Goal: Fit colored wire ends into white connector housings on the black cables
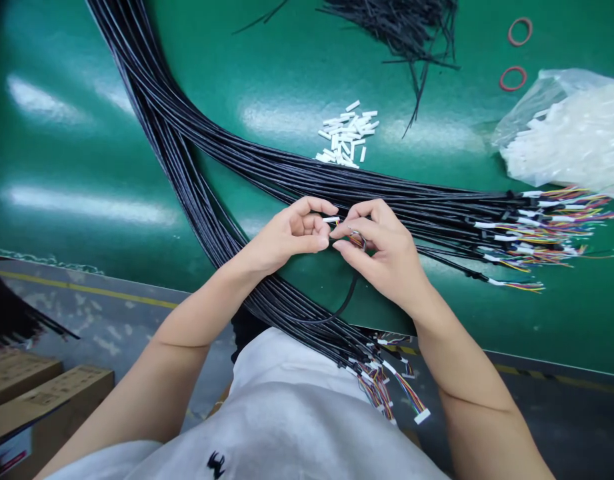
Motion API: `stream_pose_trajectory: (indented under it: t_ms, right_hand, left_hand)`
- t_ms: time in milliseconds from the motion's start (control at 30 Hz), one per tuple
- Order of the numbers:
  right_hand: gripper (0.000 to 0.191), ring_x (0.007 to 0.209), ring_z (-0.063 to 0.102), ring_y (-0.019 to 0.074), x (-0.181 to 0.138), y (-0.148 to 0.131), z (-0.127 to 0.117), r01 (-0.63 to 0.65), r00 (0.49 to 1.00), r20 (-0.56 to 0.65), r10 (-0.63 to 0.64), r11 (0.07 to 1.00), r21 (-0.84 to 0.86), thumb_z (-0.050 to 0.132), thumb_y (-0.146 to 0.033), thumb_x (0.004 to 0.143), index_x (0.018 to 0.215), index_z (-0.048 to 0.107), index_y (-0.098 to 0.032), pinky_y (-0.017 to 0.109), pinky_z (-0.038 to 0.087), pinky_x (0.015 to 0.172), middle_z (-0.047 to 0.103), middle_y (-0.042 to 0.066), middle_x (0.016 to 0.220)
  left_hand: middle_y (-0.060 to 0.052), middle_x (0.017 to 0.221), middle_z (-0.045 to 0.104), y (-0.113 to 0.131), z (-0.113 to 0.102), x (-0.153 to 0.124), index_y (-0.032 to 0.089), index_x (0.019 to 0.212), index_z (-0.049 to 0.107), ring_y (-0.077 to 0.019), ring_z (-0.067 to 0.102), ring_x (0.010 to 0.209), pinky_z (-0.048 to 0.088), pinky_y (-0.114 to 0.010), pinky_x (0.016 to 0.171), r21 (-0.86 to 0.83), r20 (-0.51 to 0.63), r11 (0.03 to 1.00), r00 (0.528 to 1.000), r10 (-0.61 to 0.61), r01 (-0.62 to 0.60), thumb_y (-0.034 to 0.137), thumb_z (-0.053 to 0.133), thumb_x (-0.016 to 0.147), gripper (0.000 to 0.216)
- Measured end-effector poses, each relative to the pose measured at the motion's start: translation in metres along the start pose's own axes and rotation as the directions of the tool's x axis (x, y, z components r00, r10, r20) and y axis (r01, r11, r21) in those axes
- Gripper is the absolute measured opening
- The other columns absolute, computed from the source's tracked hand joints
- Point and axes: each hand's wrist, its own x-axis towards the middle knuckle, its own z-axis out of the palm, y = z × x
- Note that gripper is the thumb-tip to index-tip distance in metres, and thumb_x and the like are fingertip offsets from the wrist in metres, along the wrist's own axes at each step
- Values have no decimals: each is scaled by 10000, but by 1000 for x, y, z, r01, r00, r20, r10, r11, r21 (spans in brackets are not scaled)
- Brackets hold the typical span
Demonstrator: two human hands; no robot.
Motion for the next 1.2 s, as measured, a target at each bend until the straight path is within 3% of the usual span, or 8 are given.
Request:
stream_pose_trajectory:
  t_ms: [100,233,400,533,700,1200]
  right_hand:
    - [160,754,536,114,0,-3,4,47,997,-58,-51,996,-75,724,-72,837,882,738,-225,267,479,627,551,12,902]
    - [152,742,524,125,0,-8,8,33,996,-87,-37,998,-48,713,-80,835,859,719,-230,272,464,604,511,6,857]
    - [141,721,520,148,-2,-13,13,57,991,-115,-69,993,-100,702,-103,818,833,689,-242,304,457,585,501,16,840]
    - [116,685,504,159,-5,-14,15,83,974,-185,-131,965,-249,681,-129,814,791,664,-241,334,443,561,508,36,830]
    - [125,683,515,164,-6,-13,15,109,963,-202,-180,942,-318,667,-139,826,781,630,-250,351,445,573,529,35,822]
    - [145,665,530,158,-7,-9,17,145,943,-222,-247,908,-394,667,-123,829,822,642,-265,342,430,550,557,30,829]
  left_hand:
    - [24,820,654,1,1,0,165,1111,613,-48,598,717,486,-186,713,12,6,1000,1000,19,-20,423,840,819,451]
    - [6,843,685,-1,3,2,180,1142,638,-64,613,732,498,-201,715,39,-40,999,999,29,-27,576,685,922,455]
    - [-4,884,708,-3,1,4,166,1024,687,-54,626,737,510,-185,704,34,33,999,999,28,-29,455,789,872,341]
    - [-10,848,723,0,-2,1,169,1034,687,-66,653,707,525,-191,675,-33,91,997,993,-72,76,434,826,839,358]
    - [-14,859,747,3,-2,-2,167,1038,659,-63,669,681,542,-186,661,-112,154,978,976,-155,174,437,861,801,412]
    - [5,802,752,3,0,-2,164,1025,597,-65,674,620,529,-179,584,-130,147,966,968,-203,222,484,876,772,494]
